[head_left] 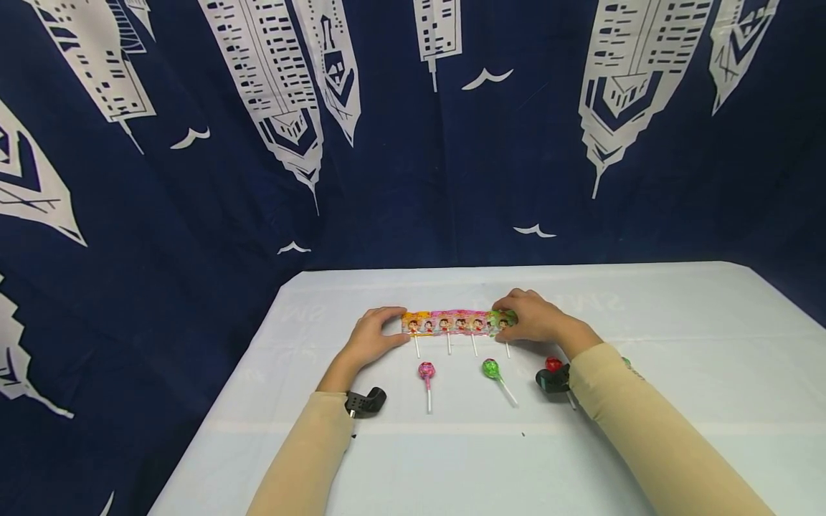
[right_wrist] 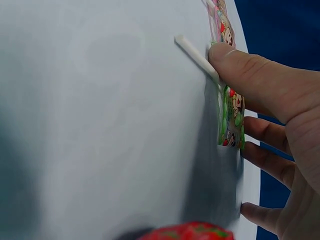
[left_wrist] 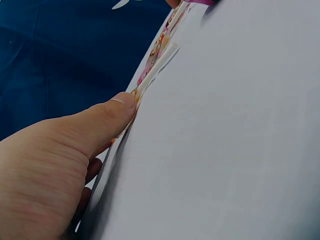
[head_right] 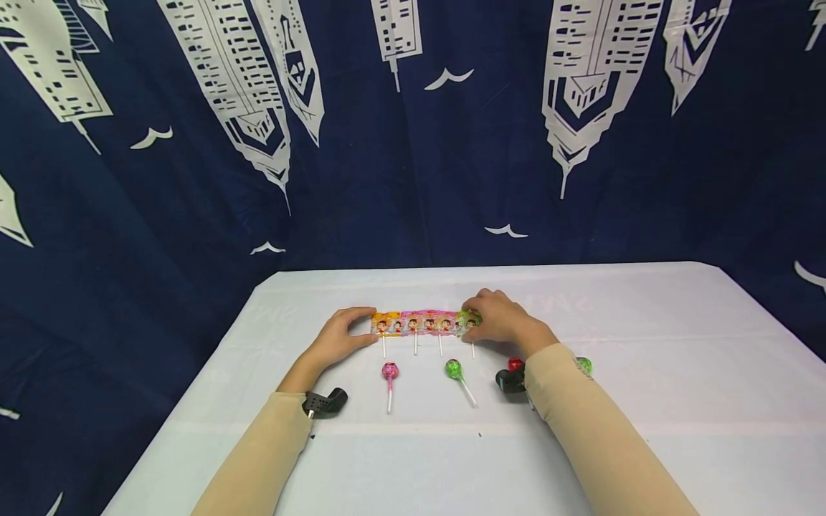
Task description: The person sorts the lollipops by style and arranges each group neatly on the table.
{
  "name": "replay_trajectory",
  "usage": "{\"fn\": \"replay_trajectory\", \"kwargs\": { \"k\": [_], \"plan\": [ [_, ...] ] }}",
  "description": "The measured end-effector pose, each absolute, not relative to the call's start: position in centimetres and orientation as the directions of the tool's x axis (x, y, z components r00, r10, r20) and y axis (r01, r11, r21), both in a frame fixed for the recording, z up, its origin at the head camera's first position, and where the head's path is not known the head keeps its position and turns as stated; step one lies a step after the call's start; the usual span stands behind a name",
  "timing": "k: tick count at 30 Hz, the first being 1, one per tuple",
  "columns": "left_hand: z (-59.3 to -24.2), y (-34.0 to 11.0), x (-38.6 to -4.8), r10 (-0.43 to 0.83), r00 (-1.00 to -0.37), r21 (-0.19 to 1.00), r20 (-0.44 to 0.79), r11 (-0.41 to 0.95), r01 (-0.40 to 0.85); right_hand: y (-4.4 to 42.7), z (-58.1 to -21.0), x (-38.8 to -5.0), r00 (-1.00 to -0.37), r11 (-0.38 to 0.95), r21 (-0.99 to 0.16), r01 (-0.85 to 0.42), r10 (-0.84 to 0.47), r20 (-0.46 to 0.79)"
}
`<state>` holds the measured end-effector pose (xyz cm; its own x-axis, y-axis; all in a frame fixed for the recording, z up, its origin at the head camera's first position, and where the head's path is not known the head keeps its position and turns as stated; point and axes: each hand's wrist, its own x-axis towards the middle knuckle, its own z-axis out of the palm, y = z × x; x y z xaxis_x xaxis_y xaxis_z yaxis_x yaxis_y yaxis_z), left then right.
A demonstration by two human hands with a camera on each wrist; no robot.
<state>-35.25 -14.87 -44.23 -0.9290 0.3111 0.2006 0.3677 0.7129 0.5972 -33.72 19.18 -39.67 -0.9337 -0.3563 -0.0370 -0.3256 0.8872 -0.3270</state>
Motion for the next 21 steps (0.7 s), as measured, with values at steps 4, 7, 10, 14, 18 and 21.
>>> {"fn": "replay_trajectory", "kwargs": {
  "k": [4,7,10,14,18,21],
  "plan": [
    [-44.26,-14.91,-35.3,0.309,-0.93,0.594,0.2,0.716,0.366,19.14,-39.69,-33.71,-0.933,0.888,-0.324,-0.326,-0.357,-0.038],
    [-44.32,-14.93,-35.32,0.308,-0.93,0.593,0.201,0.718,0.366,19.14,-39.73,-33.67,-0.935,0.89,-0.324,-0.322,-0.353,-0.04],
    [-44.31,-14.93,-35.28,0.306,-0.93,0.596,0.204,0.715,0.365,19.1,-39.76,-33.62,-0.937,0.89,-0.329,-0.316,-0.348,-0.041],
    [-44.38,-14.92,-35.27,0.305,-0.931,0.596,0.202,0.715,0.364,19.1,-39.78,-33.59,-0.937,0.887,-0.339,-0.313,-0.346,-0.041],
    [-44.42,-14.91,-35.29,0.302,-0.933,0.596,0.195,0.719,0.357,19.17,-39.8,-33.56,-0.937,0.886,-0.341,-0.314,-0.346,-0.037],
    [-44.31,-14.91,-35.22,0.301,-0.934,0.597,0.193,0.719,0.355,19.23,-39.85,-33.57,-0.937,0.885,-0.34,-0.317,-0.348,-0.033]
  ]
}}
